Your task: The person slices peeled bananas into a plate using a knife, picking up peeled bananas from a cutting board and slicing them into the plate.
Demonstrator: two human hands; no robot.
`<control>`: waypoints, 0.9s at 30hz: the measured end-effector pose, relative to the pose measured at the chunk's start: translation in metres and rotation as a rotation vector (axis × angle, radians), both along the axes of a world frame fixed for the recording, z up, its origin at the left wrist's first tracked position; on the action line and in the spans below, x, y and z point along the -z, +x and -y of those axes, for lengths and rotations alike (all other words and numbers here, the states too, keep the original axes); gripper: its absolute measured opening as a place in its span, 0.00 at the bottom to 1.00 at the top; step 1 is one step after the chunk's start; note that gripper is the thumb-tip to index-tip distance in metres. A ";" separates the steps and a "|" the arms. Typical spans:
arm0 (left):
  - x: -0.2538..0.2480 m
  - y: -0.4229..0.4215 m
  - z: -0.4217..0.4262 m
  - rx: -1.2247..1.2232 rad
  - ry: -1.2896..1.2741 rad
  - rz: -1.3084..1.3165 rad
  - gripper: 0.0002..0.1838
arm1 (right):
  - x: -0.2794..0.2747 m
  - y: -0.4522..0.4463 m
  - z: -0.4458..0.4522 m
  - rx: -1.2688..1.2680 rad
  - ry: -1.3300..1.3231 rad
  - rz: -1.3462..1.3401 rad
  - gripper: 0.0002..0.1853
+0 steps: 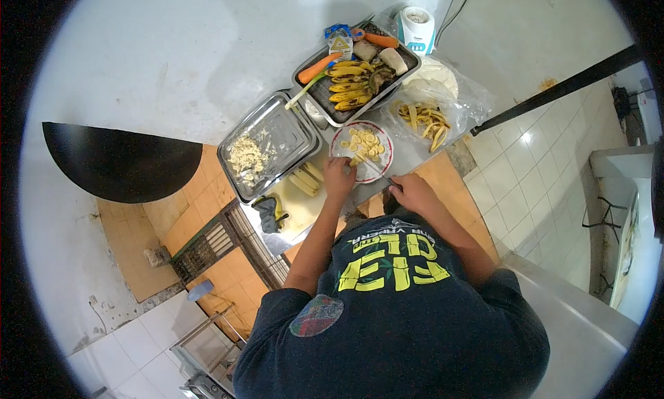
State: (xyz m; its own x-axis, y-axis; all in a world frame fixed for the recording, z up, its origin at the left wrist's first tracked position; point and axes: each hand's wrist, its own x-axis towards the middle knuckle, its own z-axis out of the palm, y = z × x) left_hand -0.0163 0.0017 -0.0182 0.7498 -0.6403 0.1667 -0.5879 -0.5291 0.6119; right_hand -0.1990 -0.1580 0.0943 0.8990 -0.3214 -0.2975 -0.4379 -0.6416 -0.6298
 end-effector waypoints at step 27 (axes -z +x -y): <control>0.011 0.004 -0.001 0.027 0.036 -0.007 0.12 | 0.037 0.010 -0.012 -0.024 -0.032 -0.103 0.15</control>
